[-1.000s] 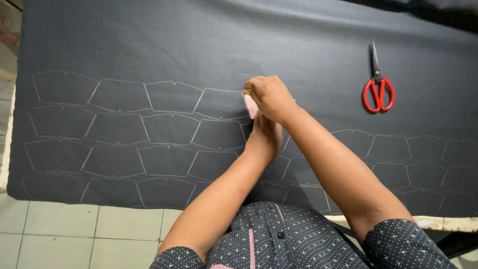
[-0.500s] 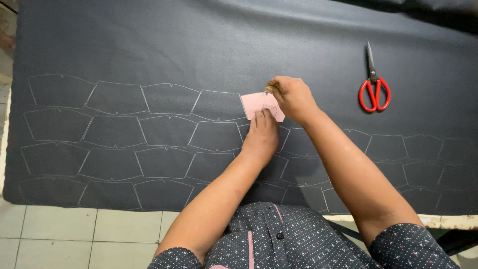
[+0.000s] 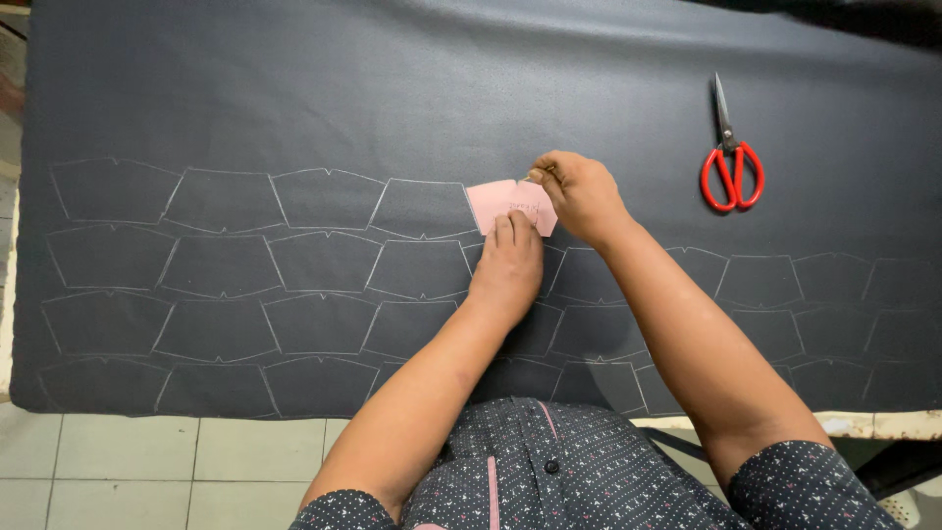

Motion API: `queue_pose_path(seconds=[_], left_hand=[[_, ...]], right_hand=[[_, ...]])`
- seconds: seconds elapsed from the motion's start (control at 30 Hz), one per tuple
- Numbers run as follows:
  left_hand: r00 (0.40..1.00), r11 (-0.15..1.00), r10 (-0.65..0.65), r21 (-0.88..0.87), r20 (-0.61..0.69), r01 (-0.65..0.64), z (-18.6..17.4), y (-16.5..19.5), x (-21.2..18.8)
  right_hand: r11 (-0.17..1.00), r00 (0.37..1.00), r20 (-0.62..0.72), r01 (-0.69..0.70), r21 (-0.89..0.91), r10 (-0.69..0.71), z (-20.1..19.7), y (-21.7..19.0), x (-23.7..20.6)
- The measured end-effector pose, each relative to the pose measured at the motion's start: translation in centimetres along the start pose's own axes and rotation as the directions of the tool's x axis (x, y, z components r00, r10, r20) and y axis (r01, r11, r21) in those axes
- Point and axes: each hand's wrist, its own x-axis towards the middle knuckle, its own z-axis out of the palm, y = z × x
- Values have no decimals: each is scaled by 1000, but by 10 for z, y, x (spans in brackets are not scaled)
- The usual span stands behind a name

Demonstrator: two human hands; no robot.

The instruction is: The person repeatedly places a small pink paper template on a large black fabric and uses a white marking tool to trace or mark the fabric along the template's edges. The person moves the template to several different locations on the fabric and repeats the marking process.

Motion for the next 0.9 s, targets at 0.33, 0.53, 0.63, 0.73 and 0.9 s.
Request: queue_pose_path(seconds=[0.33,0.53,0.63,0.73,0.9], left_hand=[[1000,991,21,-131,7,-20,-7,-11,5],[983,957,3,-286,183,50,-22,-20,16],[989,923,-9,-380,146,64,-22,-26,19],[987,862,-76,-489,140,135,-14,-35,28],[951,652,-146,-696,273,300,-3,-59,46]], right_hand=[[994,999,-22,-49,-97,47,-28,14,-28],[993,997,-60,-49,-104,43,-34,23,-41],[995,996,-93,-18,-97,9,-33,23,-44],[999,997,-81,-14,-44,10,-30,18,-52],[999,999,20,-37,-3,37,-27,6,-75]])
